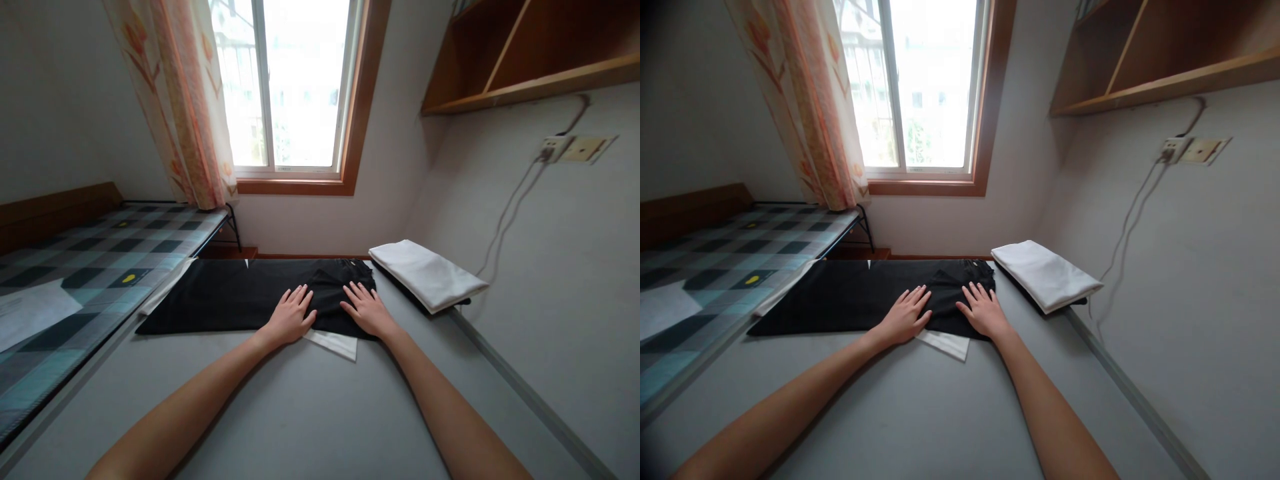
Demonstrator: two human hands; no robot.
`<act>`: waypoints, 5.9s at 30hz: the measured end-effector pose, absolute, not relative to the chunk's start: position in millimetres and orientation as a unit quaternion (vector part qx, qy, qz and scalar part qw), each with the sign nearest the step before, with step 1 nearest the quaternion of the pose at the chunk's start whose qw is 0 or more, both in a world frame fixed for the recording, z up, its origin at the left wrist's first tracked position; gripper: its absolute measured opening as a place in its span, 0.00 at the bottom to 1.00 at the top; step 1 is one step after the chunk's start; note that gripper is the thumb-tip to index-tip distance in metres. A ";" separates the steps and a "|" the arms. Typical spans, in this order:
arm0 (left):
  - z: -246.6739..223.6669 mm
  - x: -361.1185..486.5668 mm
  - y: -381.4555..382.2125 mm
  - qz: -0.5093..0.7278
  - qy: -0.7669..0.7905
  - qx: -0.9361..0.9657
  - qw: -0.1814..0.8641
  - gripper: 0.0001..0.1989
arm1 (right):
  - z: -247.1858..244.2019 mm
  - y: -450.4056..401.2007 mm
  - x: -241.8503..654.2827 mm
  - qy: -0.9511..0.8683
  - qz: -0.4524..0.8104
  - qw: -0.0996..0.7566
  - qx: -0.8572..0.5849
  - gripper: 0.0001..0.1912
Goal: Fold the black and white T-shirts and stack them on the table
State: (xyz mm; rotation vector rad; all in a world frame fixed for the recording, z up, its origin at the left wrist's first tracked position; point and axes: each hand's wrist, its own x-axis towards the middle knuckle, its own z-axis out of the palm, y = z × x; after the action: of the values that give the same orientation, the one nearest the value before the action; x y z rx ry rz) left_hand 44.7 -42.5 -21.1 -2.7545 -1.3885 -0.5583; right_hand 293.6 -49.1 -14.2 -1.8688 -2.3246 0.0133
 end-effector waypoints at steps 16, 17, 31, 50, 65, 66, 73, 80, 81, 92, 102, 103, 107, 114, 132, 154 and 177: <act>-0.4 -114.9 46.6 -0.066 -0.681 -0.729 0.004 0.33 | -13.2 -43.4 299.6 -0.750 -0.039 0.189 -0.632 0.30; -0.9 -130.8 50.4 -0.062 -0.688 -0.723 0.009 0.33 | -13.7 -42.4 298.9 -0.748 -0.040 0.194 -0.633 0.31; -10.1 -175.8 54.0 -0.022 -0.699 -0.714 0.003 0.35 | -21.0 -37.5 299.6 -0.753 -0.030 0.125 -0.645 0.30; -10.6 -175.0 -13.9 -0.024 -0.690 -0.724 0.014 0.35 | -22.3 -99.3 303.7 -0.763 -0.065 0.132 -0.629 0.29; -8.5 -173.5 -39.6 -0.202 -0.558 -0.804 0.028 0.26 | -9.3 -116.6 323.9 -0.764 0.003 0.303 -0.570 0.21; -7.0 -170.9 -41.8 -0.215 -0.540 -0.814 0.023 0.25 | -9.4 -116.9 323.6 -0.767 0.006 0.306 -0.563 0.20; 8.1 -115.9 -54.7 -0.254 -0.388 -0.886 -0.013 0.15 | -12.8 -112.5 317.6 -0.790 0.020 0.312 -0.527 0.15; 27.0 -26.0 -68.5 -0.178 -0.213 -0.961 -0.021 0.19 | -15.8 -109.8 335.7 -0.769 0.046 0.343 -0.538 0.20; 28.8 -17.0 -69.5 -0.171 -0.193 -0.966 -0.018 0.20 | -15.7 -110.2 337.8 -0.768 0.052 0.342 -0.539 0.21; 11.8 6.4 -80.0 -0.186 -0.146 -0.972 -0.016 0.12 | -9.0 -111.0 349.1 -0.765 0.106 0.320 -0.550 0.21; 38.9 -34.0 -81.5 -0.149 -0.254 -0.944 -0.147 0.17 | 4.1 -121.5 354.7 -0.761 0.161 0.271 -0.567 0.22; 41.8 -48.1 -82.4 -0.145 -0.271 -0.937 -0.167 0.18 | 4.3 -121.3 354.9 -0.760 0.163 0.273 -0.566 0.21; 45.7 -117.9 -92.8 -0.119 -0.342 -0.908 -0.209 0.17 | 4.9 -118.5 357.0 -0.761 0.176 0.281 -0.558 0.18; 37.3 -227.6 -118.4 -0.088 -0.457 -0.874 -0.141 0.24 | 12.6 -116.4 355.3 -0.741 0.175 0.319 -0.564 0.15; 25.5 -306.9 -133.0 -0.207 -0.570 -0.789 -0.096 0.14 | 4.5 -112.5 357.8 -0.720 0.173 0.379 -0.555 0.15; 42.6 -253.2 25.9 -0.411 -0.690 -0.524 -0.285 0.22 | 3.6 22.4 333.5 -0.595 0.100 0.394 -0.694 0.09; 14.3 -200.6 -2.1 -0.260 -0.505 -0.822 -0.046 0.18 | -6.4 -11.0 293.1 -0.766 -0.088 0.237 -0.592 0.16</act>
State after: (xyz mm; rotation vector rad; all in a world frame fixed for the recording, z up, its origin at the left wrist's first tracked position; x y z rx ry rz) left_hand -200.6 -2.1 14.3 -2.6598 -1.6344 -0.8421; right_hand 293.1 -11.0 -6.4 -1.6219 -2.0985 -0.2410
